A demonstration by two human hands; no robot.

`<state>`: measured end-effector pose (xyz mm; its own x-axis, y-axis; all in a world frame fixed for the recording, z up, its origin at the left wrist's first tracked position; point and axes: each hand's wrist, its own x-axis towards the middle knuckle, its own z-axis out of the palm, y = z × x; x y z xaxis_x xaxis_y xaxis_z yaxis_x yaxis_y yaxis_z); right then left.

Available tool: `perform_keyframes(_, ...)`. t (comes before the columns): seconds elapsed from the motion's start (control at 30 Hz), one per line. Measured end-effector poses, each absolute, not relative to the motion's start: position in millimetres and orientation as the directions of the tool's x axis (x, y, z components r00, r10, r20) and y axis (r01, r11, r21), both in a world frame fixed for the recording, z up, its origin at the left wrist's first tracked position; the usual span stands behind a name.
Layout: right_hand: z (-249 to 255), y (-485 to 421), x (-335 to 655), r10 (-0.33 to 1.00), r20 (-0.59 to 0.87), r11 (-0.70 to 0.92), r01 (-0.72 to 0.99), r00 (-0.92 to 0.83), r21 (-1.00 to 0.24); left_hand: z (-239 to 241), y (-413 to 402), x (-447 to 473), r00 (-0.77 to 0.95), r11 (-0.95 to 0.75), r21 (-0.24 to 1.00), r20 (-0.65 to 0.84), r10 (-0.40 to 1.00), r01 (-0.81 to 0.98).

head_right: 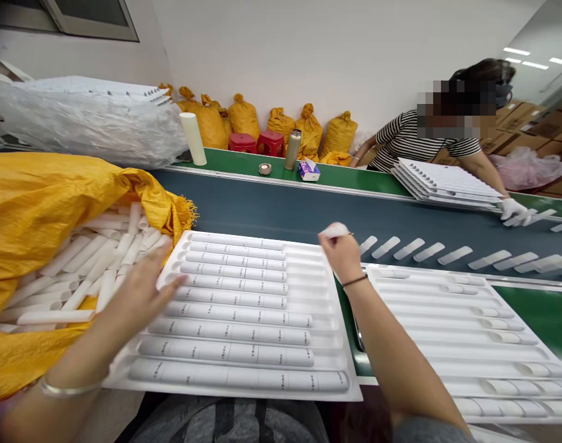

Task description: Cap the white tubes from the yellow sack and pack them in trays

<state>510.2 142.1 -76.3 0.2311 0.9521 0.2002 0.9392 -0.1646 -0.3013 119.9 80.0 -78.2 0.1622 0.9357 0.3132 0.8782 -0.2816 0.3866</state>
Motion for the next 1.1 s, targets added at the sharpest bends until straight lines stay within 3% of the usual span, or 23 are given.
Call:
perform_keyframes(0.07, -88.1, 166.3, 540.1, 0.924, 0.099, -0.331, 0.9, 0.371, -0.285, -79.1, 103.5, 83.4, -0.059, -0.029, 0.321, 0.262, 0.963, 0.947)
perform_keyframes(0.13, -100.7, 178.5, 557.5, 0.919, -0.006, -0.381, 0.886, 0.394, -0.263, -78.1, 121.8, 54.8, -0.169, 0.115, 0.267, 0.189, 0.967, 0.957)
perform_keyframes(0.27, -111.8, 180.7, 566.2, 0.905, -0.145, -0.422, 0.881, 0.399, -0.214, -77.9, 137.9, 23.9, -0.183, 0.155, 0.231, 0.105, 0.978, 0.961)
perform_keyframes(0.43, -83.4, 143.3, 561.3, 0.909, -0.177, -0.407, 0.895, 0.377, -0.183, -90.3, 135.2, -0.9, -0.271, 0.265, 0.189, 0.009, 0.962, 0.946)
perform_keyframes(0.5, -71.4, 111.9, 548.5, 0.95, -0.225, -0.274, 0.927, 0.219, -0.256, -96.9, 135.3, -9.1, -0.304, 0.304, 0.179, -0.029, 0.952, 0.936)
perform_keyframes(0.6, -66.8, 64.1, 519.3, 0.921, -0.325, 0.064, 0.909, -0.213, -0.412, -103.8, 138.7, -14.2, -0.329, 0.328, 0.187, -0.024, 0.944, 0.926)
perform_keyframes(0.67, -72.1, 42.1, 501.8, 0.865, -0.332, 0.225, 0.883, -0.376, -0.412, -105.5, 141.0, -13.4, -0.312, 0.305, 0.215, 0.001, 0.95, 0.928)
perform_keyframes(0.8, -86.1, 28.8, 490.2, 0.872, -0.226, 0.363, 0.883, -0.435, -0.297, -103.0, 140.5, -6.9, -0.261, 0.217, 0.304, 0.114, 0.958, 0.928)
perform_keyframes(0.93, -87.1, 33.4, 499.6, 0.885, -0.1, 0.41, 0.864, -0.454, -0.292, -94.4, 128.0, 14.3, -0.204, 0.082, 0.398, 0.274, 0.94, 0.914)
perform_keyframes(1.03, -83.9, 35.6, 499.9, 0.887, -0.086, 0.41, 0.86, -0.453, -0.303, -84.5, 109.5, 49.2, -0.056, -0.18, 0.523, 0.404, 0.913, 0.833)
perform_keyframes(1.1, -82.4, 35.9, 494.3, 0.865, -0.146, 0.423, 0.855, -0.479, -0.3, -77.6, 95.0, 78.6, 0.03, -0.364, 0.652, 0.464, 0.886, 0.665)
